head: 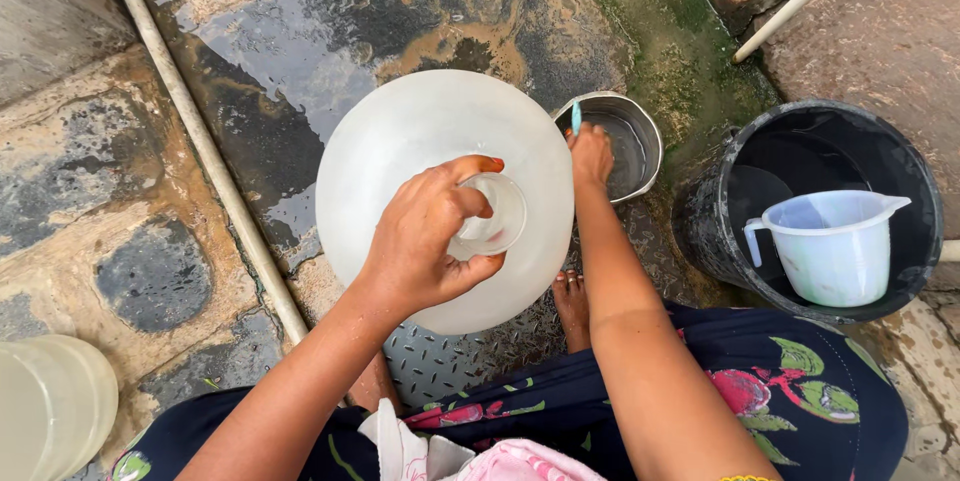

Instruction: The person sits on a metal grate and cleans a large translucent plastic water container. They pour water from the container, add small stones into the opening, and scrub the interior with a toothbrush. The person rinses the container and repeats the process.

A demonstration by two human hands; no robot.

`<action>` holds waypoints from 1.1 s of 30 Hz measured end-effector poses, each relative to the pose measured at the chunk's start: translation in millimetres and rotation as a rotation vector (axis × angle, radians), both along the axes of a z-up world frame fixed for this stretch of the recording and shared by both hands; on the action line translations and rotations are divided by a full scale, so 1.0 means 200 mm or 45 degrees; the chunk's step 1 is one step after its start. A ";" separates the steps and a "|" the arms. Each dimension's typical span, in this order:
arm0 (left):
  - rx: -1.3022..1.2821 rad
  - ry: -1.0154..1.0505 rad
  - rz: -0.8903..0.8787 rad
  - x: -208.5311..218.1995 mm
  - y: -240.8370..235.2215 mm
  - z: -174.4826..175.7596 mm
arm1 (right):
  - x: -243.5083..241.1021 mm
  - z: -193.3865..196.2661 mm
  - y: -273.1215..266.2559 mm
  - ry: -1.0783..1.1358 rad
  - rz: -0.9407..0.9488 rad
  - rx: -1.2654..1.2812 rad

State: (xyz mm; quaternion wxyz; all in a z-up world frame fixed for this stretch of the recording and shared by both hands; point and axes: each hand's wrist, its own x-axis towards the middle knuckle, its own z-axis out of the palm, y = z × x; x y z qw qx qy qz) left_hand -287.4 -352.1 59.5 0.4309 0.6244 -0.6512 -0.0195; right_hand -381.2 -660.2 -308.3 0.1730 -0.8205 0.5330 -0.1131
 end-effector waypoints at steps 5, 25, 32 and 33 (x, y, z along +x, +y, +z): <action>-0.035 0.003 0.106 0.08 0.03 0.01 | -0.12 0.27 -0.16 0.073 -0.330 0.016; -0.054 0.086 0.242 0.21 0.12 -0.01 | -0.01 -0.22 -0.15 0.437 -0.148 0.551; -0.092 0.119 0.298 0.24 0.12 -0.02 | -0.05 -0.13 -0.17 0.623 -0.147 0.735; -0.089 0.125 0.302 0.25 0.12 -0.02 | -0.06 -0.13 -0.18 0.687 -0.114 0.784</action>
